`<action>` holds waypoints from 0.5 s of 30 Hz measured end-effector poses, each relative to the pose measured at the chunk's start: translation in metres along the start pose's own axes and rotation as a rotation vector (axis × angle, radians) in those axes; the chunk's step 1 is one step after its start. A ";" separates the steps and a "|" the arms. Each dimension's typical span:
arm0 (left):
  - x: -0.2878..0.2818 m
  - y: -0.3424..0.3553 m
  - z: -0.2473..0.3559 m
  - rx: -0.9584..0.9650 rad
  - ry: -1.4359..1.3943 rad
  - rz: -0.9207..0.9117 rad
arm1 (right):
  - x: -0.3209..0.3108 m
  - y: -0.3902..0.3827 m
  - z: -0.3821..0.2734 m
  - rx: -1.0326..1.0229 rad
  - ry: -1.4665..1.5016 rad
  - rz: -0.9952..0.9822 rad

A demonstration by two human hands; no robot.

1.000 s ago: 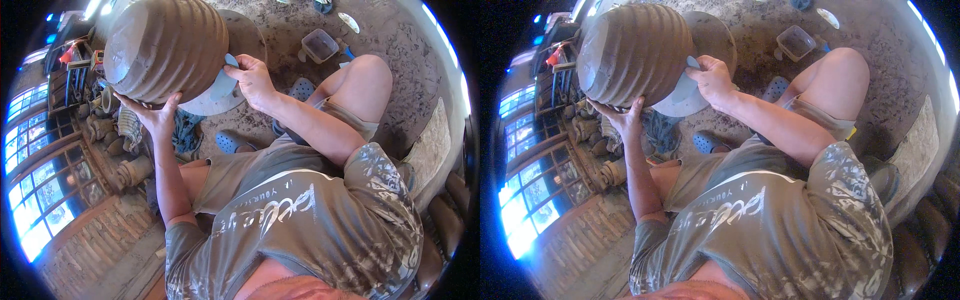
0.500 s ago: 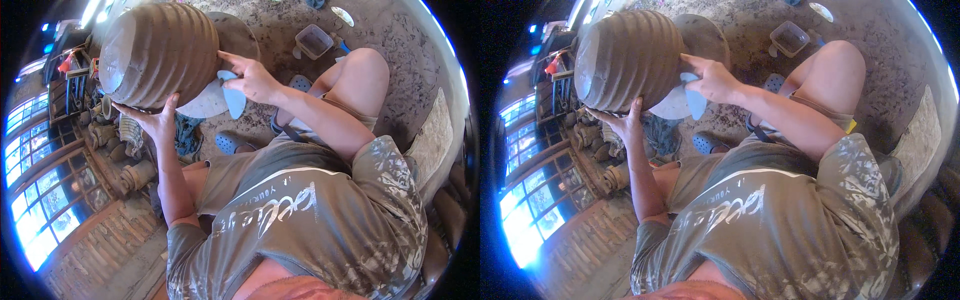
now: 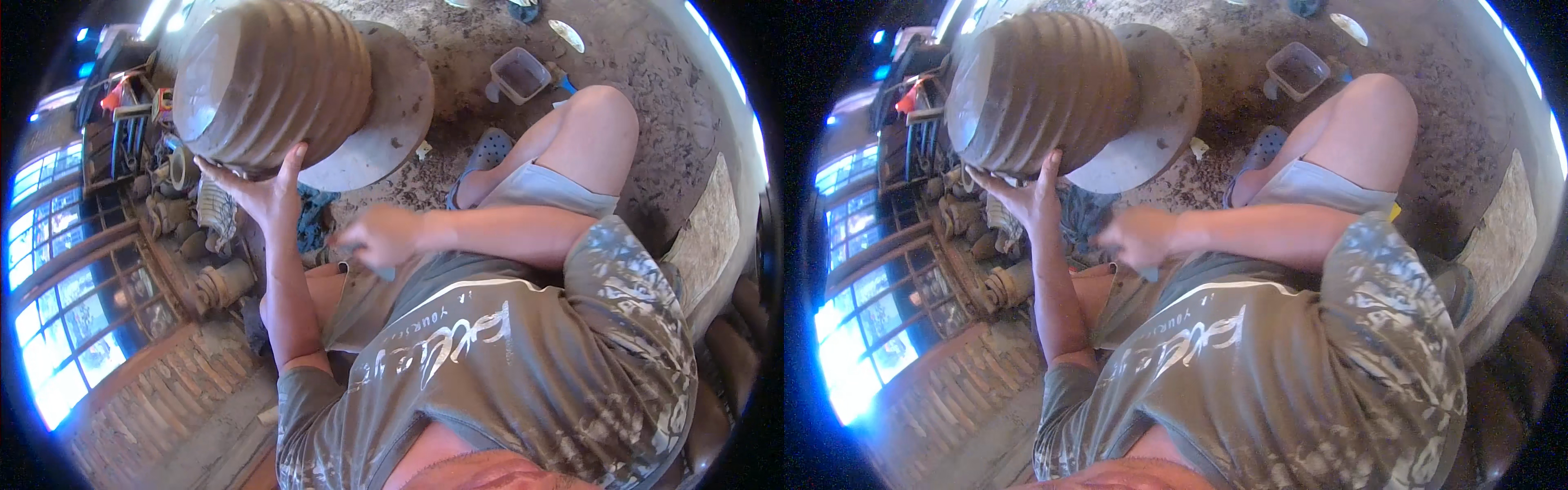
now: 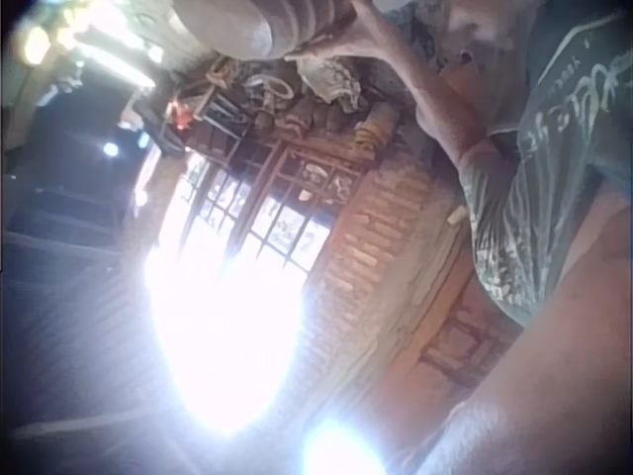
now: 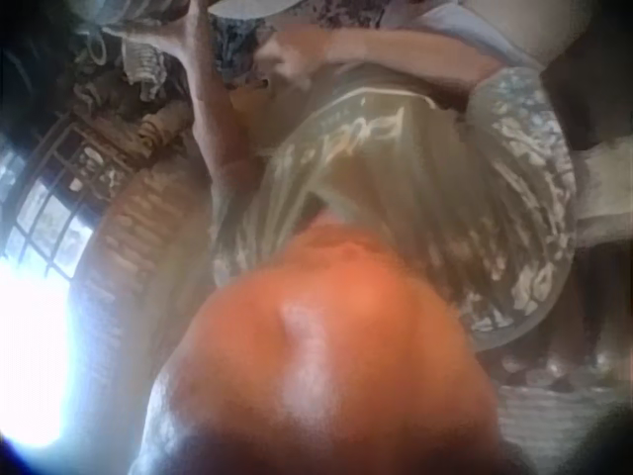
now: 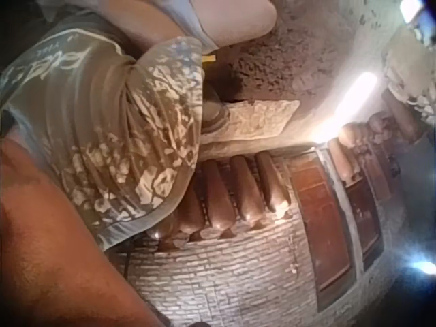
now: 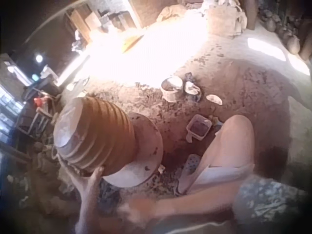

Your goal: The person uses a blue rib tool to smooth the exterior of a clay pot on a spinning wheel, then rolls a piece of clay by hand and attaches it to the side of the pot as a handle.

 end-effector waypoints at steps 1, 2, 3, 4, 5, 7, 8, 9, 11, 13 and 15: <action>0.000 0.001 -0.004 -0.004 -0.050 0.003 | -0.019 -0.005 0.004 0.026 0.069 0.079; -0.001 0.000 -0.007 -0.008 -0.099 0.005 | -0.027 -0.005 0.022 0.026 0.104 0.223; 0.003 0.000 0.004 0.004 -0.063 -0.026 | -0.034 -0.011 0.042 0.040 0.135 0.371; 0.002 -0.002 0.001 0.017 -0.055 -0.023 | -0.050 -0.015 0.051 0.169 0.227 0.365; 0.001 -0.003 -0.003 0.030 -0.047 -0.020 | -0.064 -0.020 0.058 0.300 0.317 0.360; 0.000 -0.005 -0.005 0.005 -0.117 -0.013 | -0.090 -0.029 0.054 0.469 0.557 0.462; -0.002 -0.006 -0.007 0.030 -0.055 -0.014 | -0.097 -0.030 0.055 0.553 0.679 0.512; 0.001 -0.004 -0.010 0.061 -0.004 -0.026 | -0.104 -0.030 0.059 0.555 0.754 0.575; 0.000 -0.002 -0.012 0.085 0.039 -0.034 | -0.119 -0.023 0.069 0.547 0.908 0.696; 0.000 -0.002 -0.014 0.075 0.014 -0.031 | -0.126 -0.010 0.068 0.496 0.959 0.807; 0.000 -0.002 -0.012 0.061 -0.004 -0.035 | -0.132 0.003 0.066 0.502 0.966 0.883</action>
Point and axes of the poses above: each hand's wrist, its own y-axis towards the middle knuckle, its own x-axis out of the palm, z = x × y, the point moved 3 cm from there along y, towards the middle knuckle, and after that the axes turned 7 degrees about x, right-handed, at the moved point
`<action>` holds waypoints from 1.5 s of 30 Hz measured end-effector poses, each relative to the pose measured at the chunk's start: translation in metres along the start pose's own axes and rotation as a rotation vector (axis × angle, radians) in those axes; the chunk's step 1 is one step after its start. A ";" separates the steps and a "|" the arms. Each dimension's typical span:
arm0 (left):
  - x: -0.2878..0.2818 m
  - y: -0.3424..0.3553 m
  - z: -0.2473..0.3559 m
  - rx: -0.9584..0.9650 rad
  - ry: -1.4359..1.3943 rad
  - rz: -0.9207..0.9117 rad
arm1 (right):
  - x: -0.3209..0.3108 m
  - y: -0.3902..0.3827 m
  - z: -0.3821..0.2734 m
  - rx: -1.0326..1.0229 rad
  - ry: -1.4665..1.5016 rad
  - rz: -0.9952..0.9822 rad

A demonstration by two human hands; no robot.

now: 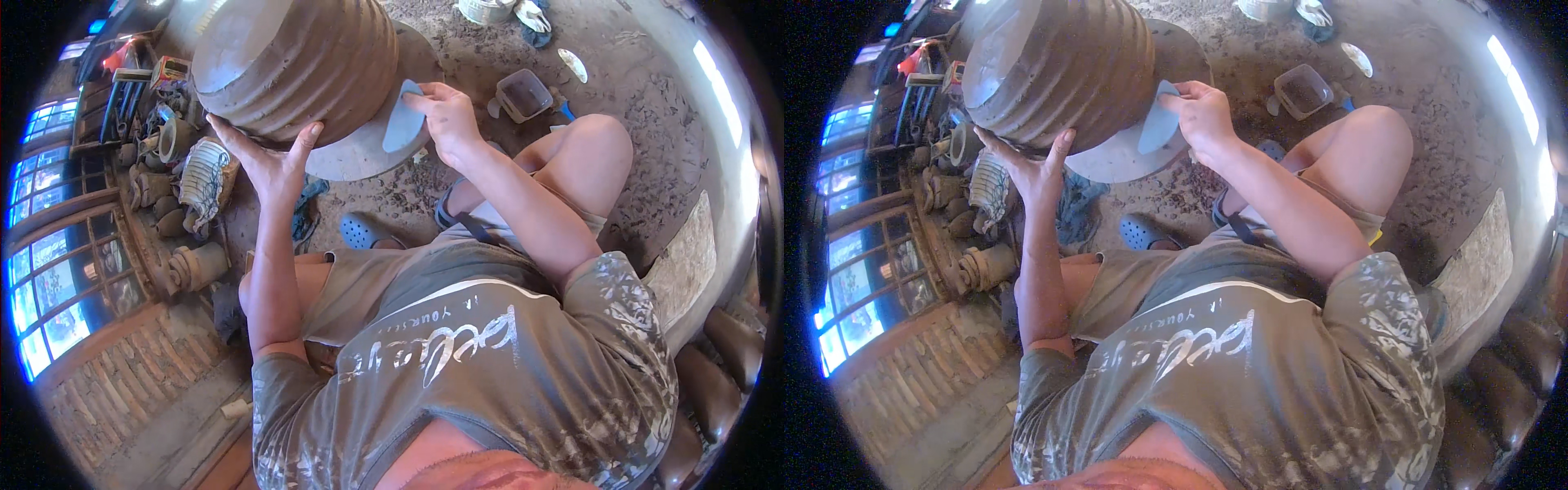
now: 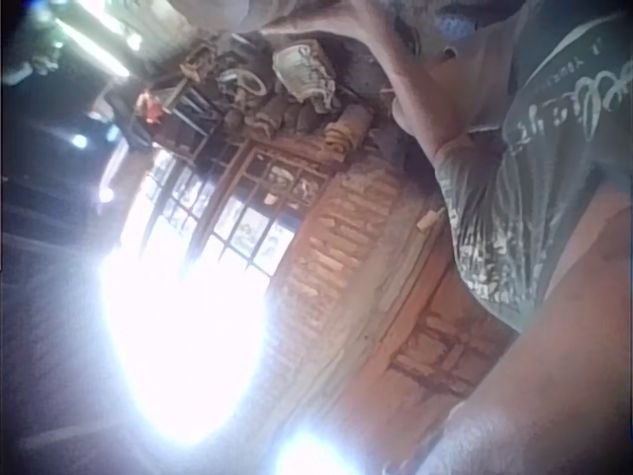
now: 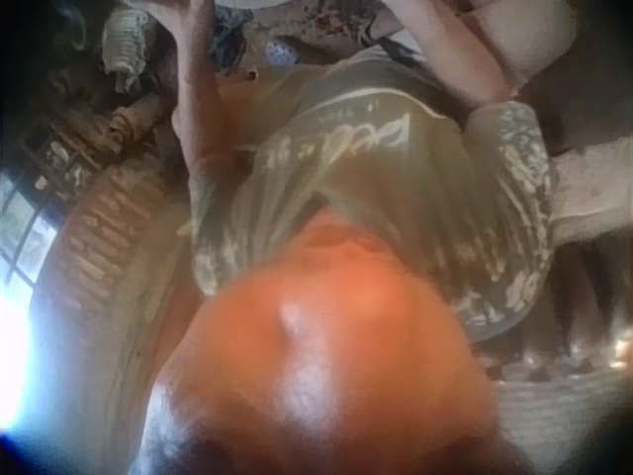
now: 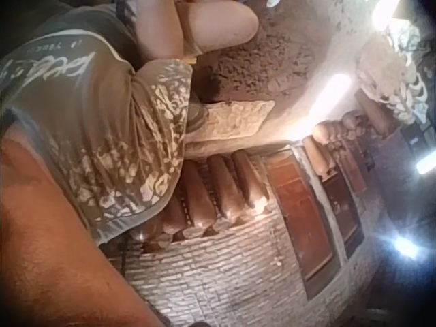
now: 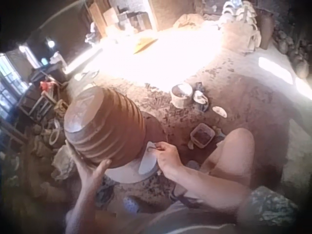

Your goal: The person uses a blue rib tool to smooth the exterior of a clay pot on a spinning wheel, then rolls a piece of clay by hand and attaches it to the side of the pot as a handle.

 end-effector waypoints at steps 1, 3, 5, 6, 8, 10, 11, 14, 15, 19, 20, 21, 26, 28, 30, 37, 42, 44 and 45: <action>0.001 0.001 0.001 -0.007 -0.010 -0.003 | 0.003 0.007 0.000 -0.029 -0.027 0.007; 0.001 0.002 -0.002 0.013 -0.024 -0.001 | 0.010 0.017 -0.001 -0.086 -0.083 0.014; 0.003 0.001 -0.006 0.026 -0.040 0.004 | 0.012 0.018 -0.003 -0.123 -0.041 -0.039; 0.002 0.000 -0.009 0.027 -0.047 0.010 | 0.015 0.018 -0.005 -0.139 -0.022 -0.074; 0.000 -0.001 -0.011 0.037 -0.032 0.011 | 0.015 0.013 -0.009 -0.134 0.039 -0.118; -0.002 -0.002 -0.013 0.051 0.014 0.006 | 0.022 -0.002 -0.021 -0.157 0.166 -0.235; -0.004 -0.001 -0.015 0.059 -0.006 0.014 | 0.029 -0.015 -0.034 -0.177 0.264 -0.337; -0.007 0.002 -0.018 0.054 -0.002 -0.005 | 0.034 -0.043 -0.096 -0.245 0.370 -0.482; -0.010 0.003 -0.019 0.040 -0.041 -0.014 | 0.029 -0.042 -0.111 -0.285 0.319 -0.460; -0.015 0.012 -0.026 0.004 -0.199 -0.004 | -0.009 -0.033 -0.128 -0.292 0.093 -0.249; -0.011 0.018 -0.030 0.001 -0.253 0.013 | -0.017 -0.036 -0.125 -0.253 0.033 -0.218; -0.012 0.021 -0.030 -0.005 -0.299 0.037 | -0.016 -0.042 -0.121 -0.210 -0.029 -0.196; -0.015 0.025 -0.025 -0.079 -0.155 0.048 | -0.009 -0.065 -0.082 0.099 -0.202 -0.159; -0.019 0.032 -0.026 -0.012 -0.038 0.060 | -0.010 -0.067 -0.067 0.175 -0.331 -0.217; -0.019 0.037 -0.021 0.032 0.028 0.096 | -0.003 -0.077 -0.060 0.220 -0.416 -0.298; -0.024 0.052 -0.005 0.162 0.008 0.091 | -0.012 -0.087 -0.106 -0.109 -0.819 -0.199; -0.033 0.055 -0.017 0.174 -0.109 0.068 | -0.055 -0.098 -0.179 -0.282 -0.550 0.064; -0.037 0.056 -0.024 0.166 -0.123 0.041 | -0.065 -0.099 -0.187 -0.250 -0.430 0.112; -0.037 0.059 -0.024 0.168 -0.131 0.032 | -0.072 -0.097 -0.187 -0.230 -0.373 0.110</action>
Point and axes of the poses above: each hand's wrist, its own y-axis towards the middle knuckle, its own x-axis out of the palm, z = x × y, the point moved 3 cm from there along y, towards the middle knuckle, and after that the axes turned 7 degrees about x, right-handed, at the moved point
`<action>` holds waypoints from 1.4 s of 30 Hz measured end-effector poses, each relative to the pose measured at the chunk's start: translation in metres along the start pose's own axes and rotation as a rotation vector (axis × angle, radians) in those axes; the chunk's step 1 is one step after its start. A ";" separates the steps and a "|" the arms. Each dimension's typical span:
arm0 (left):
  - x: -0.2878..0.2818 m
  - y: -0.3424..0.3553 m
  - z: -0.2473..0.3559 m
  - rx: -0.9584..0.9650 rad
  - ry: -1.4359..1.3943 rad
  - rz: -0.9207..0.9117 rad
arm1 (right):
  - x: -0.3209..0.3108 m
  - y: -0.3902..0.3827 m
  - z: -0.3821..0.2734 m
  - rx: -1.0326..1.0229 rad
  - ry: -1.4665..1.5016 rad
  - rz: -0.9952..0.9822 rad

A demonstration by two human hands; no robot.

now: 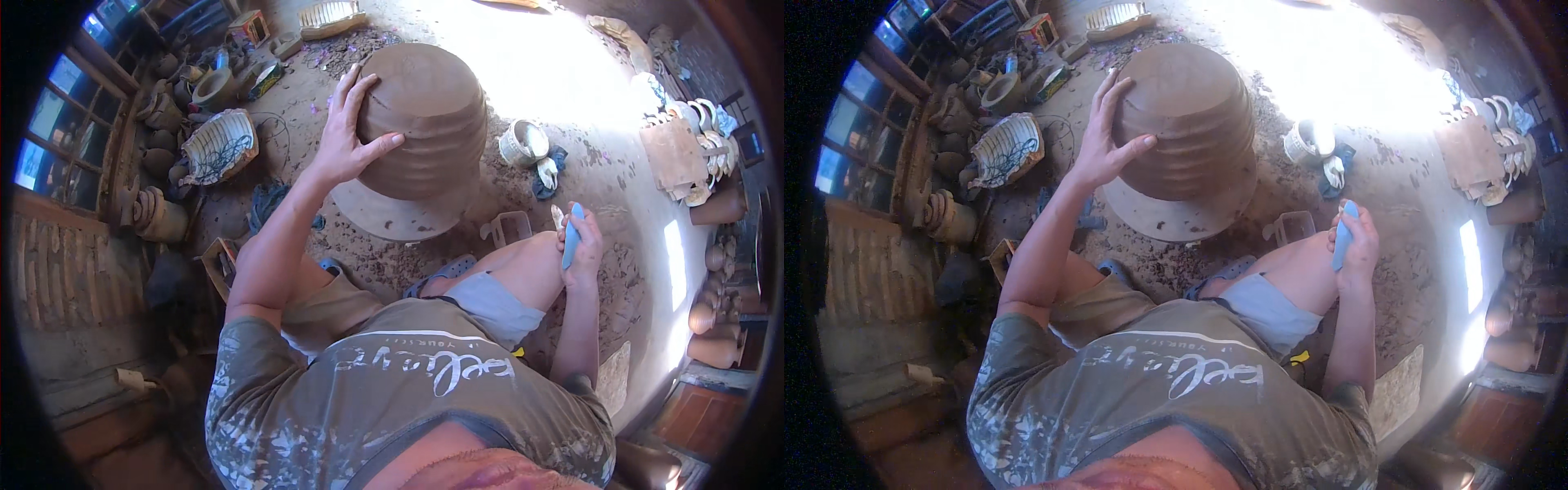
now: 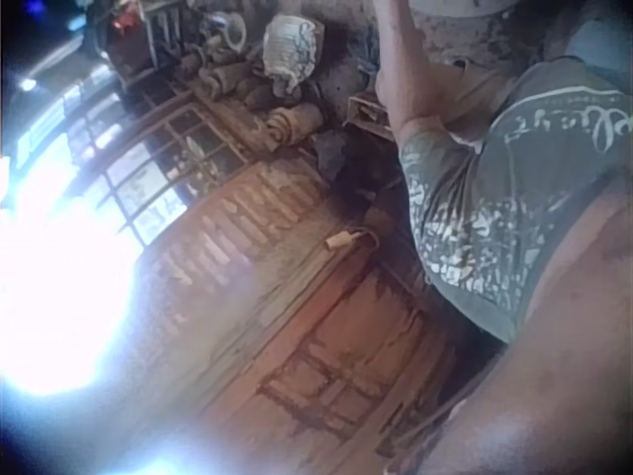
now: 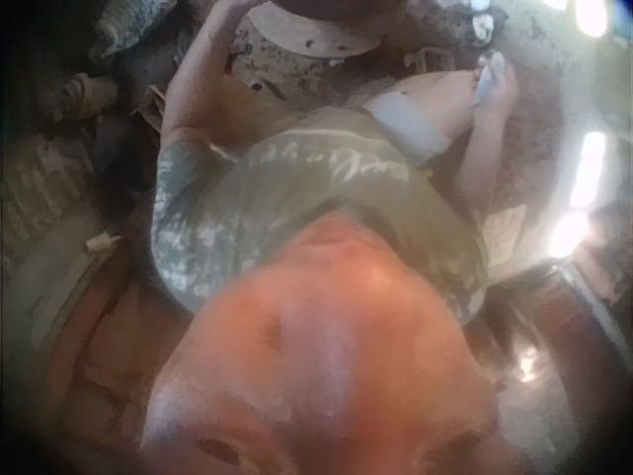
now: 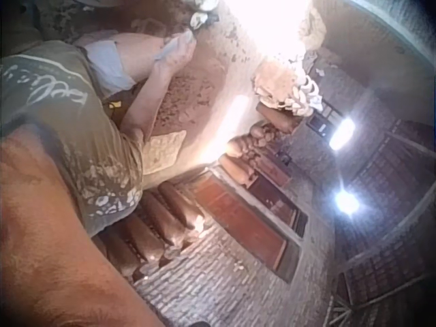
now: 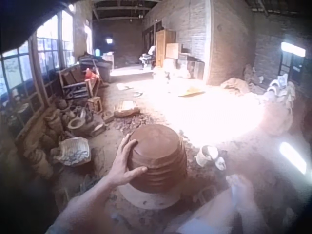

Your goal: The person uses a blue rib tool to smooth the exterior of a clay pot on a spinning wheel, then rolls a piece of clay by hand and attaches it to the side of the pot as a handle.

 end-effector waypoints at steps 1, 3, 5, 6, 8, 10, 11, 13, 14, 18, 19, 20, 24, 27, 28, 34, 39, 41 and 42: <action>0.000 0.002 0.000 0.004 -0.012 0.005 | -0.004 0.003 0.004 0.023 0.057 -0.001; 0.004 0.011 0.002 0.027 -0.044 -0.005 | -0.009 0.004 0.011 -0.009 -0.081 0.003; 0.004 0.017 0.006 -0.022 0.152 0.002 | -0.019 0.010 0.018 -0.088 -0.227 0.031; 0.007 0.024 0.011 -0.022 0.232 -0.013 | -0.031 0.019 0.022 -0.146 -0.302 0.076; 0.012 0.039 0.022 -0.057 0.080 -0.017 | -0.072 0.034 0.036 -0.221 -0.391 0.187; 0.009 0.037 0.019 -0.052 0.071 -0.029 | -0.116 0.049 0.066 -0.211 -0.369 0.269; 0.007 0.035 0.014 -0.032 0.000 -0.010 | -0.132 0.049 0.083 -0.134 -0.429 0.366; 0.005 0.032 0.011 -0.036 -0.063 -0.011 | -0.165 0.038 0.131 0.010 -0.425 0.469; 0.007 0.032 0.012 -0.051 -0.054 -0.028 | -0.190 0.028 0.167 0.120 -0.556 0.527; 0.009 0.039 0.023 -0.083 -0.011 -0.098 | -0.220 -0.031 0.303 0.443 -0.740 0.458; 0.007 0.039 0.020 -0.100 -0.027 -0.105 | -0.221 -0.045 0.334 0.503 -0.814 0.437; 0.001 0.037 0.004 -0.139 -0.050 -0.110 | -0.226 -0.057 0.353 0.544 -0.889 0.404; -0.018 0.055 -0.010 -0.393 -0.206 -0.009 | -0.244 -0.078 0.379 0.635 -1.069 0.251; -0.005 0.071 -0.005 -0.512 -0.285 0.074 | -0.290 -0.076 0.357 0.763 -0.975 0.486; 0.001 0.073 -0.004 -0.531 -0.247 0.072 | -0.314 -0.077 0.354 0.816 -0.860 0.591; 0.006 0.065 -0.013 -0.603 -0.366 0.170 | -0.393 -0.051 0.331 0.859 -0.777 0.920; 0.010 0.065 -0.007 -0.616 -0.346 0.227 | -0.395 -0.013 0.331 0.943 -0.809 1.057; 0.009 0.062 -0.001 -0.651 -0.318 0.250 | -0.390 -0.009 0.334 0.976 -0.855 1.054; 0.009 0.059 0.004 -0.672 -0.306 0.261 | -0.391 -0.006 0.333 0.967 -0.874 1.025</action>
Point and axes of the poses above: each hand's wrist, its own y-axis towards the middle knuckle, its own x-axis out of the palm, z = x × y, the point moved 3 cm from there along y, towards the middle knuckle, and after that the axes turned 7 degrees about x, right-handed, at the moved point
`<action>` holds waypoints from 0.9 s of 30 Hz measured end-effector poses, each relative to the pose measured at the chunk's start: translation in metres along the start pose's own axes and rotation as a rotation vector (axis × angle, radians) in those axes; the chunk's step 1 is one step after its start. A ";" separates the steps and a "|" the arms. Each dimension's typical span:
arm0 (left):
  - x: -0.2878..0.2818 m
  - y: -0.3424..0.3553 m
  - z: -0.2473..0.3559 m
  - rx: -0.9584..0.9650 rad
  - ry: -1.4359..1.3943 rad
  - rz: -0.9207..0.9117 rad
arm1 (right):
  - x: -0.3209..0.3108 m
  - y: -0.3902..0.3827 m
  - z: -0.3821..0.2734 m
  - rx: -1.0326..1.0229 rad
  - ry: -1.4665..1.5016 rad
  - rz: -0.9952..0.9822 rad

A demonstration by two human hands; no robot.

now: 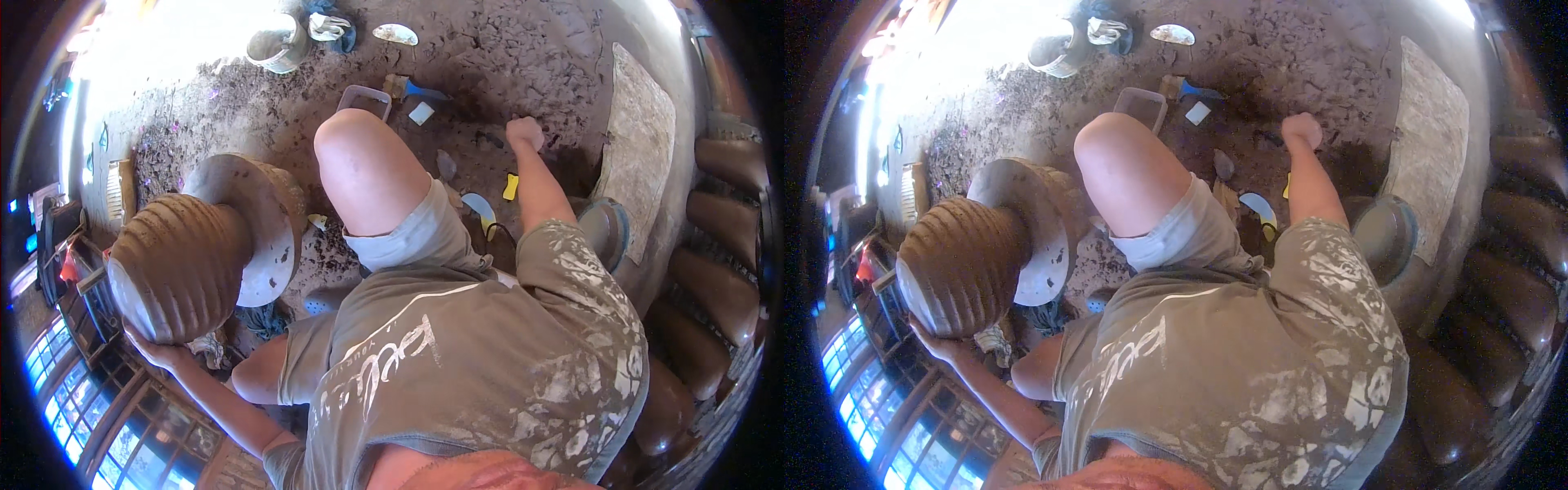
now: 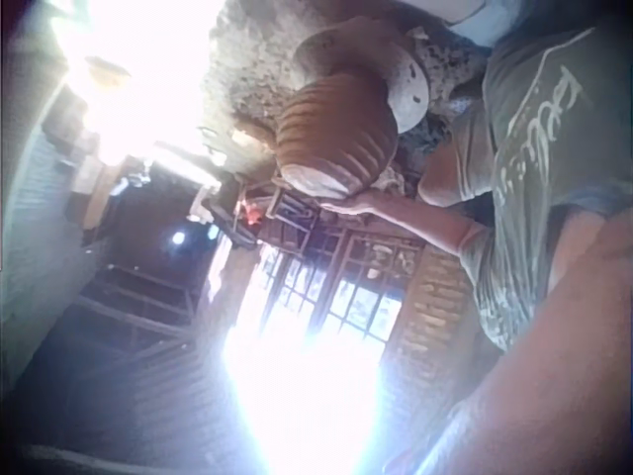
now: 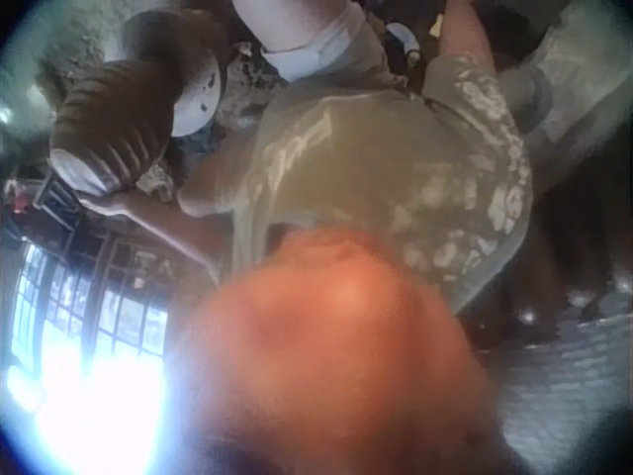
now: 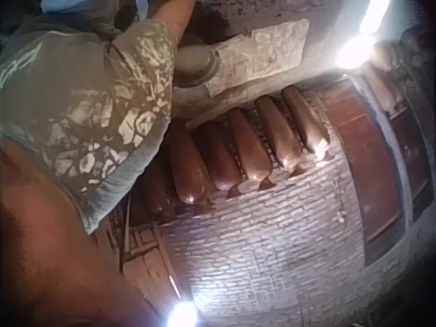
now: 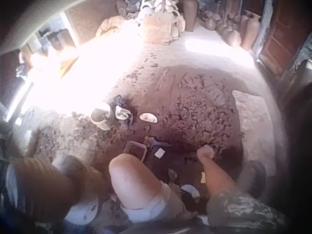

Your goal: The person uses a blue rib tool to smooth the exterior of a clay pot on a spinning wheel, then rolls a piece of clay by hand and attaches it to the side of the pot as a handle.

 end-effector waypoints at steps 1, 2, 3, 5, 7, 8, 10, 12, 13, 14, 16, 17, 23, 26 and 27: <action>0.000 -0.001 0.002 -0.002 0.001 0.004 | 0.000 0.001 -0.002 -0.025 -0.016 -0.011; 0.000 -0.002 0.003 -0.003 0.002 0.008 | 0.000 0.001 -0.004 -0.049 -0.031 -0.022; 0.000 -0.003 0.003 -0.006 -0.003 0.010 | -0.006 -0.002 -0.007 -0.043 -0.023 -0.038; 0.001 0.002 0.002 -0.001 -0.031 -0.029 | -0.018 -0.012 -0.015 -0.028 -0.005 -0.072; 0.005 0.005 -0.006 -0.008 -0.047 -0.026 | 0.002 0.036 0.006 -0.165 -0.121 -0.101; 0.025 0.013 -0.013 -0.011 -0.053 -0.038 | 0.007 0.054 0.029 -0.201 -0.168 -0.110; -0.014 0.001 -0.002 0.065 0.025 0.030 | -0.021 0.007 -0.005 -0.258 -0.187 -0.145; -0.022 0.011 -0.010 0.159 0.099 -0.015 | -0.055 -0.024 -0.019 -0.260 -0.197 -0.154; -0.022 0.013 -0.013 0.162 0.097 -0.020 | -0.062 -0.030 -0.023 -0.259 -0.202 -0.157; -0.022 0.014 -0.015 0.166 0.096 -0.022 | -0.065 -0.033 -0.027 -0.261 -0.207 -0.162; -0.011 0.014 -0.013 0.145 0.083 -0.016 | -0.065 -0.028 -0.040 -0.405 -0.359 0.004; -0.006 0.012 -0.012 0.122 0.068 0.000 | -0.064 -0.023 -0.050 -0.479 -0.435 0.088; -0.017 0.013 -0.012 0.072 0.018 -0.004 | -0.018 -0.004 -0.069 -0.636 -0.743 0.174; -0.004 0.004 0.005 0.056 0.004 0.010 | -0.017 0.008 -0.065 -0.730 -0.737 0.084; -0.003 0.000 0.004 0.038 0.001 0.032 | -0.018 0.009 -0.064 -0.793 -0.774 0.096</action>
Point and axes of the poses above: each hand's wrist, its own y-axis towards the middle knuckle, its own x-axis out of the palm, z = x × y, the point moved 3 cm from there along y, towards the middle knuckle, and after that the axes turned 7 degrees about x, right-handed, at the moved point
